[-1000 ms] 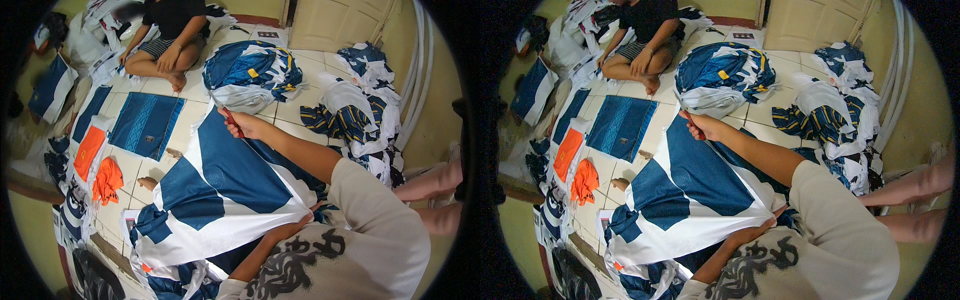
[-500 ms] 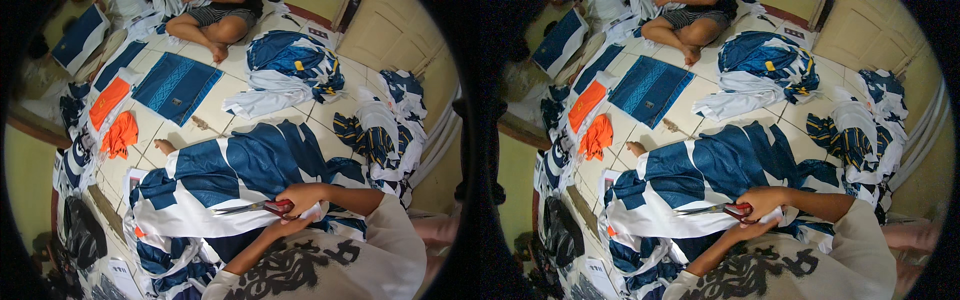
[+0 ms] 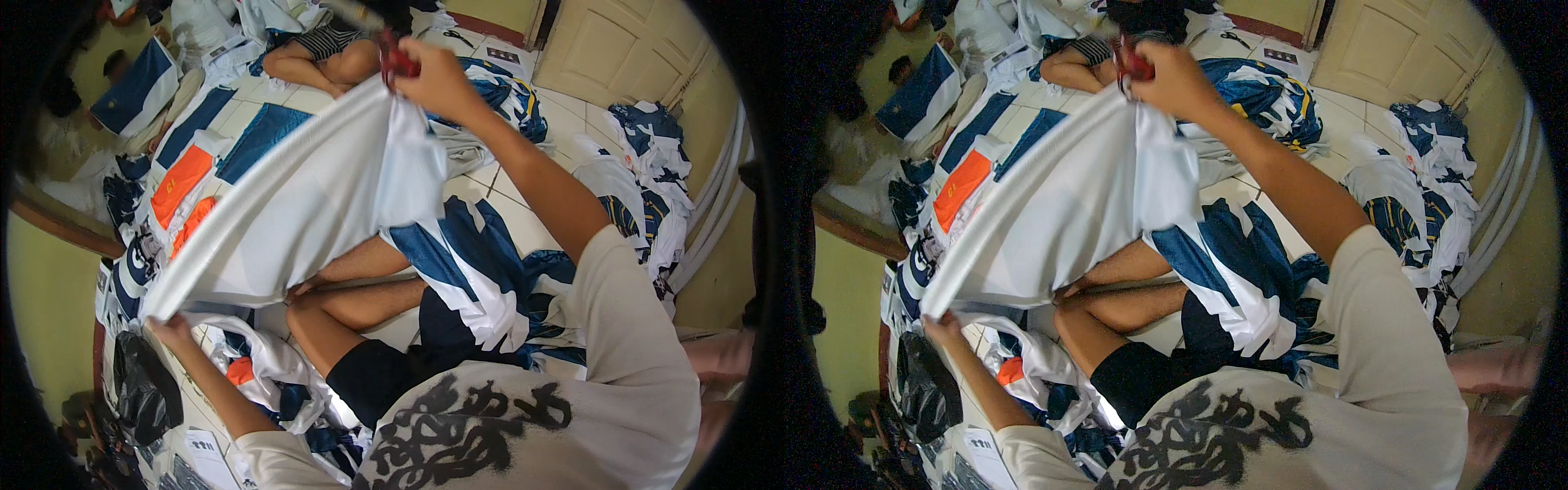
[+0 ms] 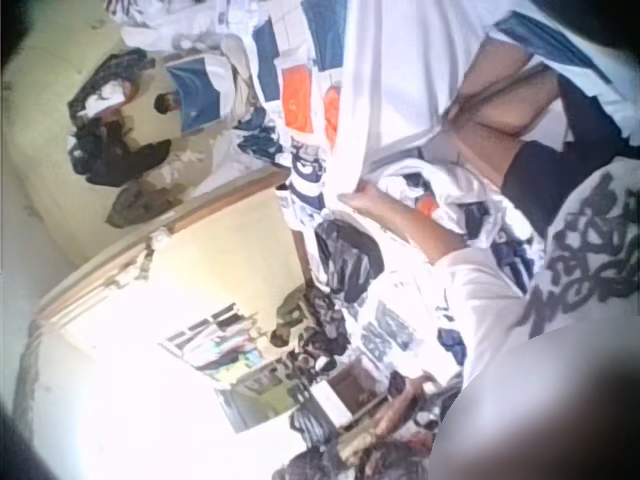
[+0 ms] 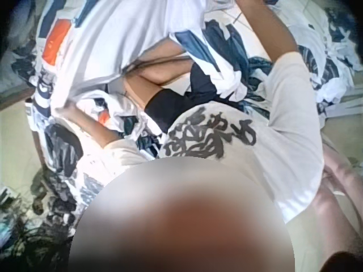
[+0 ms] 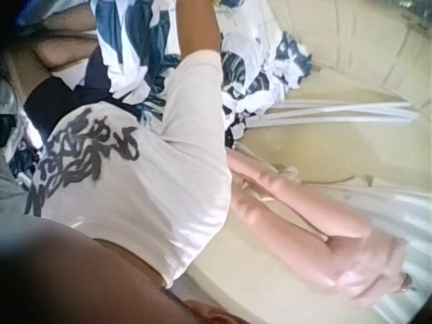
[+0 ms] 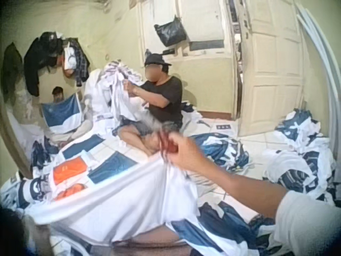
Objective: The person sits on the floor and uses scissors to cut a large piece of blue and white patterned fabric into smaller sections. They repeatedly fold and trim the material while other workers handle similar fabric nearby.
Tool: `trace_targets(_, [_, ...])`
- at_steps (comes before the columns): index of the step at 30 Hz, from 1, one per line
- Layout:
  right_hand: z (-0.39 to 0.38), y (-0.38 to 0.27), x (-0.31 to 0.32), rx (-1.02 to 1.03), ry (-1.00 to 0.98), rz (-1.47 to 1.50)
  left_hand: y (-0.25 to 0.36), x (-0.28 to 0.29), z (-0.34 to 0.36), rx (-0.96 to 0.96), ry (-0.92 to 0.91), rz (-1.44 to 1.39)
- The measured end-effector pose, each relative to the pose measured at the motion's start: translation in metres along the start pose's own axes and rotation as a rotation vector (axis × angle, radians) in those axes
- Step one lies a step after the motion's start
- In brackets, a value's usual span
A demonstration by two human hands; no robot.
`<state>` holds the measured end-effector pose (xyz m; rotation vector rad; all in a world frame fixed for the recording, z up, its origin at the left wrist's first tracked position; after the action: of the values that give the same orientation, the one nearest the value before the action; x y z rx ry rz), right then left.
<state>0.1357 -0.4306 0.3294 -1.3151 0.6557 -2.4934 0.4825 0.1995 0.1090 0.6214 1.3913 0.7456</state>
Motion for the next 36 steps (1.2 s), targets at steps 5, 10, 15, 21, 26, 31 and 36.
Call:
trace_targets(5, [-0.010,0.004,0.053,0.012,0.186,0.233,0.128,-0.042,-0.041,-0.170,-0.211,0.154])
trace_targets(10, [-0.139,0.033,0.013,-0.259,0.082,0.311,0.108,-0.002,-0.175,-0.078,-0.022,0.362])
trace_targets(15, [-0.260,0.046,-0.077,-0.491,-0.098,0.326,0.012,0.116,-0.244,0.395,0.130,0.206])
trace_targets(21, [-0.312,0.046,-0.116,-0.470,-0.283,0.146,-0.051,0.034,-0.373,-0.055,0.155,2.031])
trace_targets(26, [-0.304,0.025,-0.114,-0.551,-0.350,0.292,-0.246,-0.114,-0.476,1.401,-0.500,0.147])
trace_targets(31, [-0.316,-0.024,-0.099,-0.514,-0.599,0.859,-0.301,-0.176,-0.451,1.125,-0.240,-0.124])
trace_targets(36, [-0.379,-0.063,-0.100,-0.901,-0.894,1.540,-0.294,-0.202,-0.461,1.119,-0.230,-0.544])
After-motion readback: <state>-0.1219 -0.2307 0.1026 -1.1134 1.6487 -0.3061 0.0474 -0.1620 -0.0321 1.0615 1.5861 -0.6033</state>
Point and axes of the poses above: each hand's wrist, its own z-axis towards the middle knuckle, its own x-axis out of the back of the hand, y = z × x, the point moved 7 cm from there along z, towards the middle knuckle, and after that the axes turned 15 degrees about -y, right-handed, at the moved point
